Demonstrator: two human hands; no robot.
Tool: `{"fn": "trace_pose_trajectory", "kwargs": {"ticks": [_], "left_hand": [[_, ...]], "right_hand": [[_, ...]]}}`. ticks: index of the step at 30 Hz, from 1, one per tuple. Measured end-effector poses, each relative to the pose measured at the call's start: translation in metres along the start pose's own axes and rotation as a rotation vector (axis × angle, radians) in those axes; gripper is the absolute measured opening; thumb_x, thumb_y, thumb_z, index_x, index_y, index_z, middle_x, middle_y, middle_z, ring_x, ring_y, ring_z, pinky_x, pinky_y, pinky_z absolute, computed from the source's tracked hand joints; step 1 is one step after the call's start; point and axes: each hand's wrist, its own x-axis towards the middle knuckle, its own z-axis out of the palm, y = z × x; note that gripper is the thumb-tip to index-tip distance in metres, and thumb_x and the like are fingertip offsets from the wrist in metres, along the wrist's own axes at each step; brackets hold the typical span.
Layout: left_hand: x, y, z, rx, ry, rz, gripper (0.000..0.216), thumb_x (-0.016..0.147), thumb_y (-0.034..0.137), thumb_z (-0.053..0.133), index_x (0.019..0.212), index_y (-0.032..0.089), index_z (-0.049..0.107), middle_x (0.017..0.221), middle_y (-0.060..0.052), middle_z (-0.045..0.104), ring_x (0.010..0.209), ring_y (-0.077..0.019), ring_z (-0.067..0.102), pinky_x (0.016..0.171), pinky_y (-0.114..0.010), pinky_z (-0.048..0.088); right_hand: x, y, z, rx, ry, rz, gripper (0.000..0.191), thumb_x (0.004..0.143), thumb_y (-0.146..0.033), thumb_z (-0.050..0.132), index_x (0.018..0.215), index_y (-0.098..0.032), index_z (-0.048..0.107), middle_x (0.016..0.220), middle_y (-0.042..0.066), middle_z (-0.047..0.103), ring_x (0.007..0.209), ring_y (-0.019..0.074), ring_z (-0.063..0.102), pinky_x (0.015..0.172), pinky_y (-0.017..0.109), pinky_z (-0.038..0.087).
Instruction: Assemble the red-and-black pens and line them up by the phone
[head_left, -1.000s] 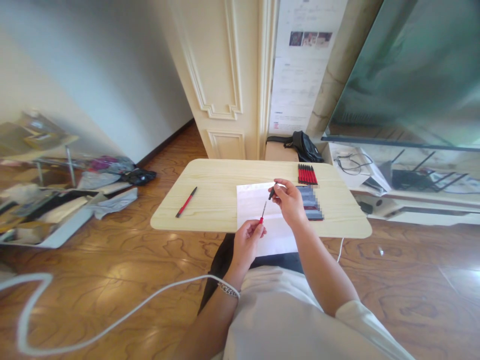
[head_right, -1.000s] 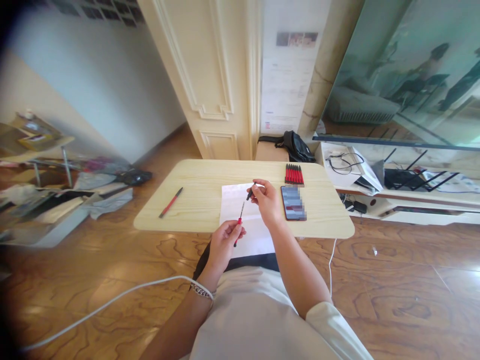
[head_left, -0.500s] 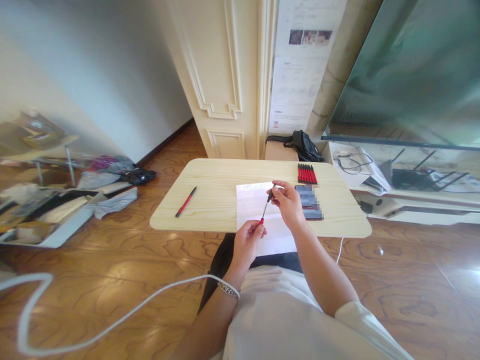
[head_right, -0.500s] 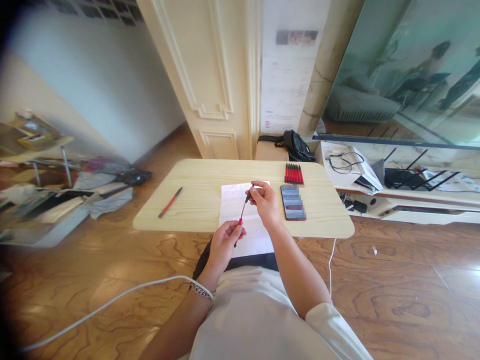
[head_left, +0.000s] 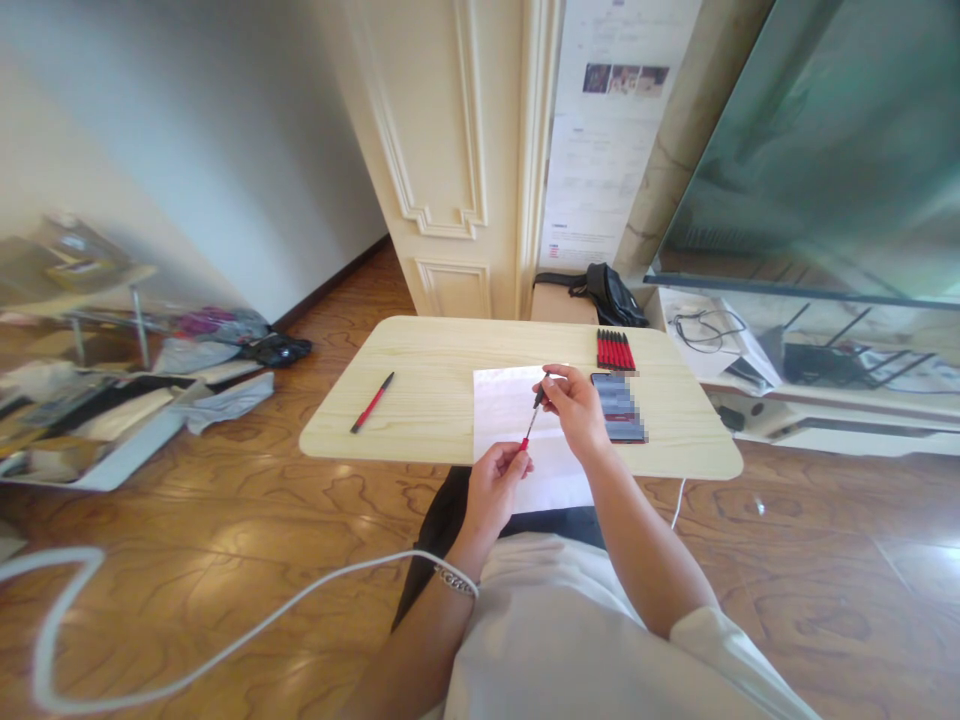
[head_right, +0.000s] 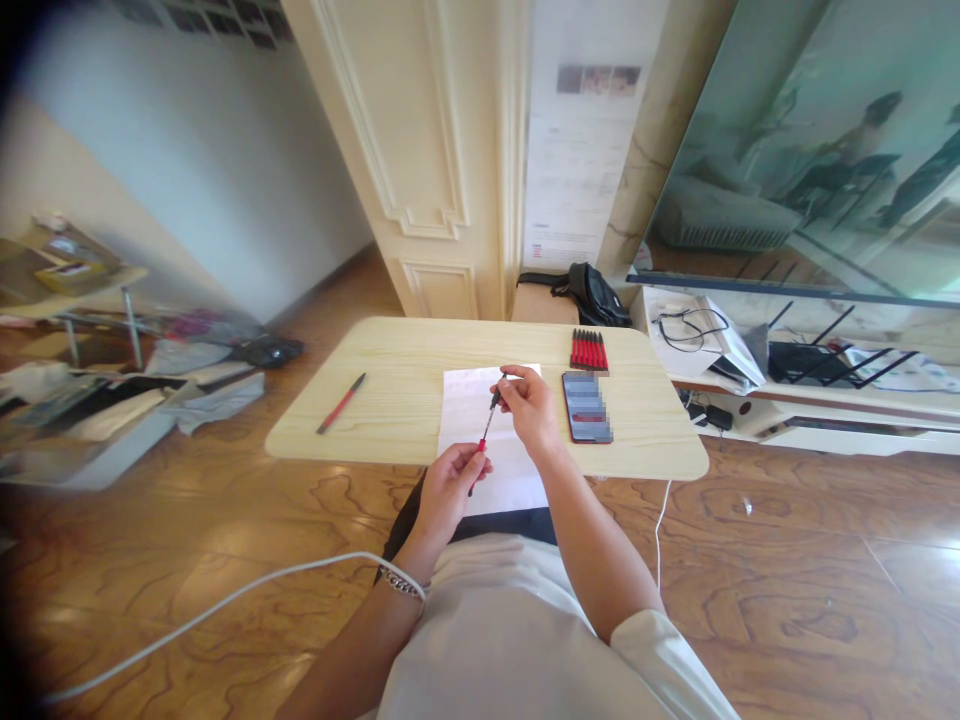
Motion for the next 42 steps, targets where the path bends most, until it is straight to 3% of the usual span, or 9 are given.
{"fn": "trace_pose_trajectory", "kwargs": {"ticks": [10, 20, 27, 42], "left_hand": [[-0.001, 0.003, 0.002, -0.002, 0.017, -0.009, 0.03, 0.076, 0.041, 0.068, 0.09, 0.015, 0.062, 0.072, -0.004, 0.066, 0.068, -0.0146, 0.062, 0.066, -0.027, 0.047], [-0.001, 0.001, 0.0, -0.008, 0.016, -0.014, 0.029, 0.077, 0.039, 0.067, 0.091, 0.015, 0.061, 0.073, -0.004, 0.066, 0.07, -0.0149, 0.062, 0.066, -0.027, 0.047], [0.0, 0.002, 0.001, -0.028, 0.029, -0.032, 0.031, 0.076, 0.041, 0.067, 0.091, 0.015, 0.062, 0.073, -0.004, 0.066, 0.068, -0.0146, 0.062, 0.064, -0.027, 0.047], [-0.005, 0.008, 0.002, -0.005, -0.087, -0.115, 0.035, 0.081, 0.047, 0.059, 0.088, 0.013, 0.067, 0.067, -0.005, 0.065, 0.059, -0.0134, 0.058, 0.055, -0.024, 0.043]], "right_hand": [[0.002, 0.001, -0.003, 0.001, 0.041, -0.049, 0.036, 0.076, -0.044, 0.064, 0.103, -0.02, 0.057, 0.077, 0.002, 0.067, 0.06, 0.0102, 0.054, 0.058, 0.024, 0.045], [-0.002, 0.004, -0.004, -0.064, -0.017, -0.075, 0.034, 0.078, -0.042, 0.062, 0.103, -0.02, 0.057, 0.077, 0.003, 0.067, 0.06, 0.0111, 0.055, 0.056, 0.024, 0.043], [-0.025, 0.017, 0.001, -0.198, -0.121, -0.046, 0.031, 0.081, -0.039, 0.059, 0.105, -0.02, 0.057, 0.082, 0.005, 0.068, 0.068, 0.0146, 0.06, 0.059, 0.026, 0.046], [-0.036, 0.022, -0.011, -0.18, -0.143, -0.055, 0.031, 0.082, -0.041, 0.057, 0.105, -0.021, 0.055, 0.082, 0.005, 0.068, 0.065, 0.014, 0.06, 0.059, 0.027, 0.047]]}}
